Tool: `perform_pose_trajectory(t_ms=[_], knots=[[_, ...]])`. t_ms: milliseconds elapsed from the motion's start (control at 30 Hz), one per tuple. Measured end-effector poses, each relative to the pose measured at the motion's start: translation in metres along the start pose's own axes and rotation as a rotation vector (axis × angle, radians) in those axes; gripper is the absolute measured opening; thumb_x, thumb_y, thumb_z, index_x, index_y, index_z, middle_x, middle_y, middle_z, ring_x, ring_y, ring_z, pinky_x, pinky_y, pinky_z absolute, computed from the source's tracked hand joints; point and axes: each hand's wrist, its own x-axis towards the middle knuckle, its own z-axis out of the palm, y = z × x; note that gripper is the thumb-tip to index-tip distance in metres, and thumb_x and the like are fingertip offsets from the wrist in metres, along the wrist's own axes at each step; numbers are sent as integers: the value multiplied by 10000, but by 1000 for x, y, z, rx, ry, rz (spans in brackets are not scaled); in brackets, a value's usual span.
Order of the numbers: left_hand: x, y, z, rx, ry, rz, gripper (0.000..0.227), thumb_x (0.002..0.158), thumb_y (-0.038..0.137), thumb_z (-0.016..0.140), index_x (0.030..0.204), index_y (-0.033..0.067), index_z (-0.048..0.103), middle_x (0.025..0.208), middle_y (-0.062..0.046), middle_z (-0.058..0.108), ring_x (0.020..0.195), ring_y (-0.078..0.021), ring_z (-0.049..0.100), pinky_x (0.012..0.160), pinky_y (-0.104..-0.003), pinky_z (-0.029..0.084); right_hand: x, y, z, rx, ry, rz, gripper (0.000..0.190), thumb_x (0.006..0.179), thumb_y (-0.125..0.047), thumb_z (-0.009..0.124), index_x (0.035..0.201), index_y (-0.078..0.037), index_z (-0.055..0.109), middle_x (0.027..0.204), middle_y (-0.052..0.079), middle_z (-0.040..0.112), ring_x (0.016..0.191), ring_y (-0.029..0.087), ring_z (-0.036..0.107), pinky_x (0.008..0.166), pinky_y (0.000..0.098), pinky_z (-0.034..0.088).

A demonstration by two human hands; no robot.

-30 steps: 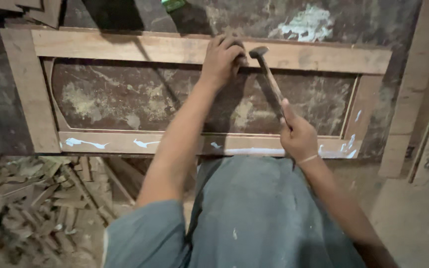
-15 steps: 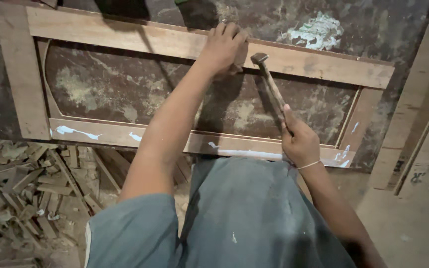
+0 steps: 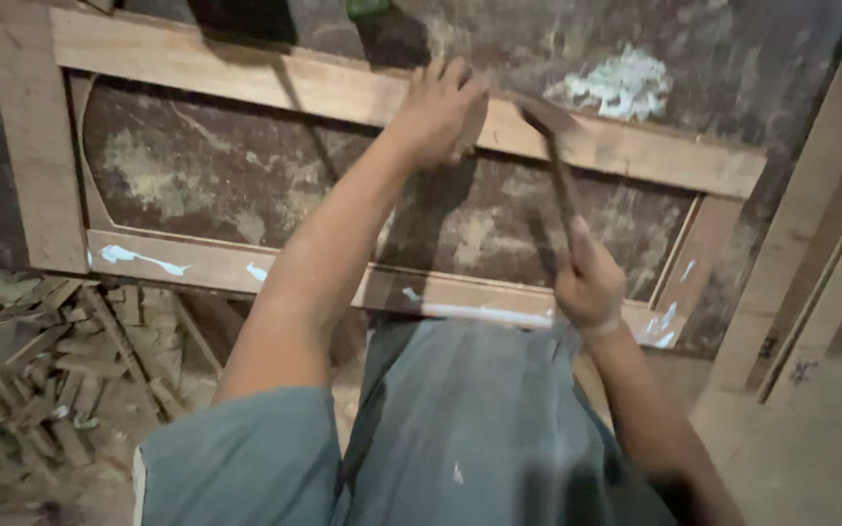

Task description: The person applies glue to wooden pieces and uses a hammer to join them together, assembling a rectangular frame on a workbench.

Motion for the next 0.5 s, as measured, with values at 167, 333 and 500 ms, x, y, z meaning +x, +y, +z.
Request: perform_pose_trajectory(t_ms=[167, 333, 500], knots=[[-4, -7, 16, -92, -118, -65, 934, 577, 233, 947, 1387, 117, 497, 1339, -175, 463, 1276, -436, 405, 1029, -569, 356, 9, -13, 1, 99, -12, 45, 402, 1010, 26, 588, 1379, -123, 533, 993, 178, 665, 841, 335, 635, 749, 405, 532], [-2, -11, 19, -51, -49, -31, 823, 739, 177, 901, 1454, 152, 494, 1412, -132, 463, 1339, -387, 411, 1080, -519, 361, 25, -3, 11, -103, -137, -33, 581, 903, -15, 609, 1476, -91, 555, 812, 145, 613, 679, 307, 599, 609, 416, 505], [0, -3, 9, -27, -116, -76, 935, 577, 235, 936, 1391, 112, 493, 1370, -188, 445, 1314, -431, 367, 1051, -579, 323, 0, 4, 9, 468, -54, 78, 651, 904, -74, 525, 1535, -212, 444, 899, 183, 605, 735, 308, 620, 667, 392, 540]])
